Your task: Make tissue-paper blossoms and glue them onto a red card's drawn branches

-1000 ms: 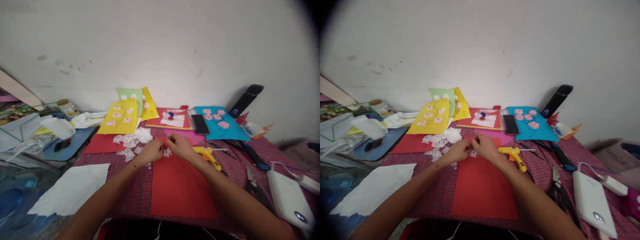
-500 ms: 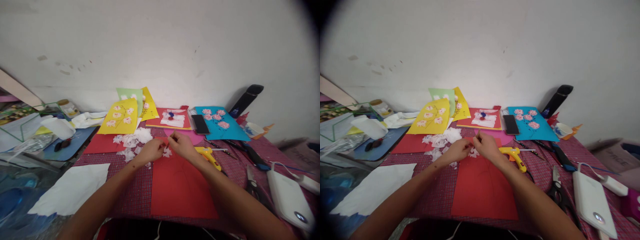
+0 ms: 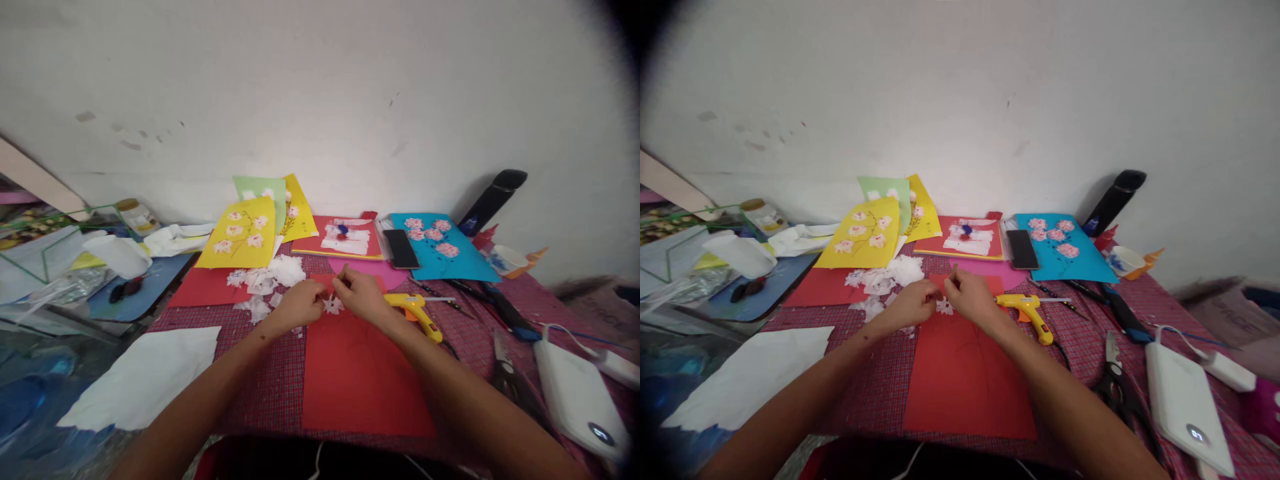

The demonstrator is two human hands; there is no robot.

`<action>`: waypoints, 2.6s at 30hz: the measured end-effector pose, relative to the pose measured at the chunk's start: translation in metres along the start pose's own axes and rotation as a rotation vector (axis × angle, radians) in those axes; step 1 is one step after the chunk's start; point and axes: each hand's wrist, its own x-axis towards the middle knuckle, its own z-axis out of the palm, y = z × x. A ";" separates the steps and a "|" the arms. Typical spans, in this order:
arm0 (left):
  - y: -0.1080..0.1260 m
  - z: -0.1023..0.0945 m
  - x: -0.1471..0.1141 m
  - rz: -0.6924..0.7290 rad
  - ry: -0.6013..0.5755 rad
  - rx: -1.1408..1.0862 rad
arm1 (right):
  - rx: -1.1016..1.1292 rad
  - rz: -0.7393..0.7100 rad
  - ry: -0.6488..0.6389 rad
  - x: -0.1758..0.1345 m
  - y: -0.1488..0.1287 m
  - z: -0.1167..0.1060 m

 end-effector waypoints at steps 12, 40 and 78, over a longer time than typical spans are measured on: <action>0.005 0.002 -0.003 0.043 -0.092 0.135 | 0.004 0.023 -0.040 -0.001 0.001 0.000; 0.007 -0.004 -0.002 0.057 -0.041 0.126 | 0.194 0.072 0.199 -0.002 -0.001 -0.010; -0.011 -0.016 -0.044 -0.012 0.014 0.065 | 0.010 -0.186 -0.136 -0.011 -0.019 -0.011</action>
